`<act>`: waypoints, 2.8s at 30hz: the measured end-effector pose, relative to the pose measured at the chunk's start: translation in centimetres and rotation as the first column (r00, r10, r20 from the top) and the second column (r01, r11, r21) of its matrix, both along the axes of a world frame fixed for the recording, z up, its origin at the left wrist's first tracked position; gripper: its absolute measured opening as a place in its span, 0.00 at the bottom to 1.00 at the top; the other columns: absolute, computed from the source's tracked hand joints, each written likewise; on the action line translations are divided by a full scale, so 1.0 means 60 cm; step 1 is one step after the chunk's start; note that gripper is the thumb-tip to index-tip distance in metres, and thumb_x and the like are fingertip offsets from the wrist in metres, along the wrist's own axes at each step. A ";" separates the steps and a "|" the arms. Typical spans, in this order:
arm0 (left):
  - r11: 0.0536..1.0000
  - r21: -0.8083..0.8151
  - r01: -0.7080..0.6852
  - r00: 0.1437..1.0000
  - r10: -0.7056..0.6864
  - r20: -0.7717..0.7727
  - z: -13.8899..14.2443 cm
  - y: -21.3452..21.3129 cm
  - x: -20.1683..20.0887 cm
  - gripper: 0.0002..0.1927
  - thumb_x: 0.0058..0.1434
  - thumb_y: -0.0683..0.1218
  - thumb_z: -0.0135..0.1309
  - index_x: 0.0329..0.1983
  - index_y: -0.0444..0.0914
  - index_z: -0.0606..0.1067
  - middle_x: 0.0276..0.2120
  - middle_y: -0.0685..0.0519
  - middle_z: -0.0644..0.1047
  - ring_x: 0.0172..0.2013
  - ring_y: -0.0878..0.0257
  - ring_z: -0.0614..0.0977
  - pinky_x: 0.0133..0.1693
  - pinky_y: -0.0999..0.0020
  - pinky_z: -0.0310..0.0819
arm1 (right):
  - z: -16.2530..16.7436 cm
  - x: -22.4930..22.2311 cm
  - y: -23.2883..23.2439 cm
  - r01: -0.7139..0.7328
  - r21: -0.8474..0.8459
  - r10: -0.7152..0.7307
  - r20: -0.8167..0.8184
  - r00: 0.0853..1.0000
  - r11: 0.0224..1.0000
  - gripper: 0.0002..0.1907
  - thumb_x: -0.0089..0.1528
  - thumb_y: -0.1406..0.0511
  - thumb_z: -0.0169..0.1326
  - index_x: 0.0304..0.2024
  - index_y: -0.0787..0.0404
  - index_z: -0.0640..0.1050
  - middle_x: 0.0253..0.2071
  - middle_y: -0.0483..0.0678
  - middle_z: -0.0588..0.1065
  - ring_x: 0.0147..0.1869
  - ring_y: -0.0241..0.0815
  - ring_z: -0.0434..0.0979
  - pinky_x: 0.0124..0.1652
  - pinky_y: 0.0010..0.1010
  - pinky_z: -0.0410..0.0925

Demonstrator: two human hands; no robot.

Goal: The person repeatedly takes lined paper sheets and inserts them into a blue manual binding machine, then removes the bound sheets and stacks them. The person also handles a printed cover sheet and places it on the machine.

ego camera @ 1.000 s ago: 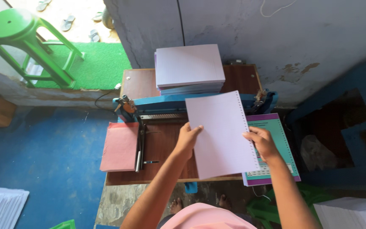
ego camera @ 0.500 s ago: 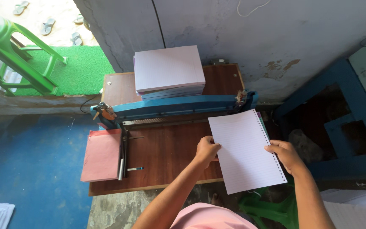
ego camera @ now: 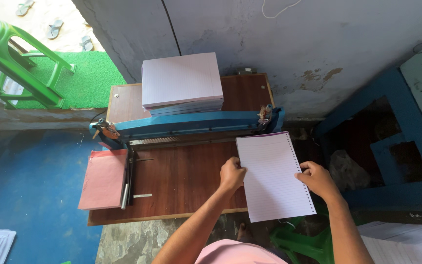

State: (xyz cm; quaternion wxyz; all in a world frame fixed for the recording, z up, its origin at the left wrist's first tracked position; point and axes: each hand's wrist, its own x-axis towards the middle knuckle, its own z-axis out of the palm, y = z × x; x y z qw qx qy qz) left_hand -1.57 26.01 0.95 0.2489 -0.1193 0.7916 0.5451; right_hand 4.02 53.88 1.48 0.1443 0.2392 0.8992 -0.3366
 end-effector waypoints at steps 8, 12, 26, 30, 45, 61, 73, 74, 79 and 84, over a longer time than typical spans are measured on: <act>0.998 -0.016 -0.056 0.998 0.055 -0.033 -0.002 0.019 -0.004 0.22 0.61 0.41 0.56 0.59 0.33 0.71 0.44 0.44 0.79 0.38 0.55 0.86 0.33 0.65 0.85 | 0.002 -0.038 0.038 -0.101 -0.085 0.102 0.007 0.995 0.991 0.25 0.57 0.61 0.62 0.54 0.66 0.78 0.32 0.52 0.84 0.32 0.41 0.83 0.32 0.32 0.76; 0.992 -0.121 -0.027 0.992 0.011 -0.128 0.003 0.028 -0.002 0.22 0.60 0.41 0.58 0.58 0.35 0.74 0.39 0.45 0.82 0.39 0.56 0.85 0.42 0.62 0.80 | 0.002 -0.043 0.043 -0.111 -0.055 0.115 0.071 0.991 0.992 0.24 0.58 0.61 0.62 0.54 0.65 0.78 0.33 0.52 0.84 0.32 0.42 0.84 0.33 0.33 0.76; 0.987 -0.142 -0.081 0.986 0.059 -0.156 -0.024 0.043 0.002 0.26 0.59 0.42 0.60 0.61 0.33 0.72 0.40 0.45 0.82 0.41 0.55 0.85 0.44 0.60 0.81 | -0.005 -0.282 0.060 -0.349 0.013 0.341 -0.261 0.903 0.937 0.13 0.63 0.59 0.59 0.42 0.62 0.85 0.32 0.54 0.82 0.36 0.45 0.82 0.40 0.36 0.72; 0.983 -0.145 -0.113 0.980 0.086 -0.180 -0.029 0.046 0.001 0.28 0.57 0.43 0.62 0.62 0.32 0.72 0.41 0.44 0.82 0.41 0.54 0.85 0.45 0.60 0.81 | -0.021 -0.340 0.050 -0.459 0.025 0.454 -0.205 0.867 0.888 0.11 0.57 0.66 0.61 0.41 0.64 0.85 0.37 0.56 0.84 0.42 0.48 0.84 0.45 0.38 0.73; 0.973 -0.169 -0.155 0.979 0.129 -0.156 -0.016 0.049 0.003 0.29 0.56 0.43 0.63 0.61 0.34 0.73 0.39 0.45 0.82 0.40 0.54 0.85 0.45 0.59 0.80 | -0.021 -0.365 0.042 -0.735 0.304 0.793 -0.170 0.584 0.606 0.16 0.56 0.67 0.61 0.47 0.58 0.82 0.45 0.57 0.81 0.51 0.61 0.80 0.49 0.45 0.73; 0.956 -0.219 -0.195 0.958 0.138 -0.249 -0.067 0.064 0.018 0.26 0.56 0.47 0.59 0.57 0.31 0.76 0.50 0.36 0.77 0.52 0.44 0.79 0.56 0.53 0.74 | -0.091 -0.247 0.087 0.102 -0.680 -0.160 -0.023 0.987 0.726 0.37 0.69 0.44 0.45 0.63 0.70 0.71 0.55 0.56 0.75 0.54 0.46 0.77 0.52 0.40 0.70; 0.928 0.290 -0.232 0.959 0.168 0.227 -0.061 0.089 0.009 0.45 0.49 0.47 0.58 0.68 0.27 0.56 0.60 0.29 0.69 0.62 0.41 0.72 0.63 0.46 0.65 | -0.096 -0.153 0.038 0.075 -0.716 0.013 0.117 0.993 0.694 0.57 0.59 0.29 0.29 0.73 0.63 0.59 0.74 0.60 0.59 0.78 0.55 0.57 0.71 0.52 0.51; 0.935 0.277 -0.220 0.959 0.156 0.236 -0.062 0.089 0.008 0.46 0.49 0.47 0.59 0.69 0.27 0.54 0.61 0.28 0.68 0.63 0.40 0.71 0.63 0.46 0.63 | -0.096 -0.153 0.034 0.054 -0.698 0.034 0.113 0.993 0.714 0.56 0.58 0.29 0.29 0.74 0.60 0.58 0.76 0.58 0.57 0.79 0.55 0.54 0.71 0.52 0.50; 0.947 0.253 -0.199 0.965 0.144 0.221 -0.063 0.089 0.011 0.51 0.49 0.47 0.59 0.71 0.27 0.48 0.61 0.27 0.65 0.64 0.38 0.69 0.66 0.45 0.61 | -0.096 -0.150 0.024 0.053 -0.692 0.034 0.111 0.993 0.720 0.55 0.59 0.30 0.31 0.75 0.60 0.56 0.76 0.59 0.56 0.79 0.55 0.54 0.72 0.52 0.51; 0.924 0.322 -0.208 0.966 0.142 0.215 -0.057 0.075 0.015 0.44 0.49 0.48 0.57 0.66 0.24 0.58 0.58 0.25 0.69 0.61 0.39 0.72 0.63 0.44 0.62 | -0.100 -0.155 0.036 0.072 -0.706 -0.044 0.057 0.997 0.704 0.54 0.60 0.31 0.31 0.73 0.61 0.59 0.76 0.59 0.58 0.79 0.55 0.56 0.71 0.51 0.51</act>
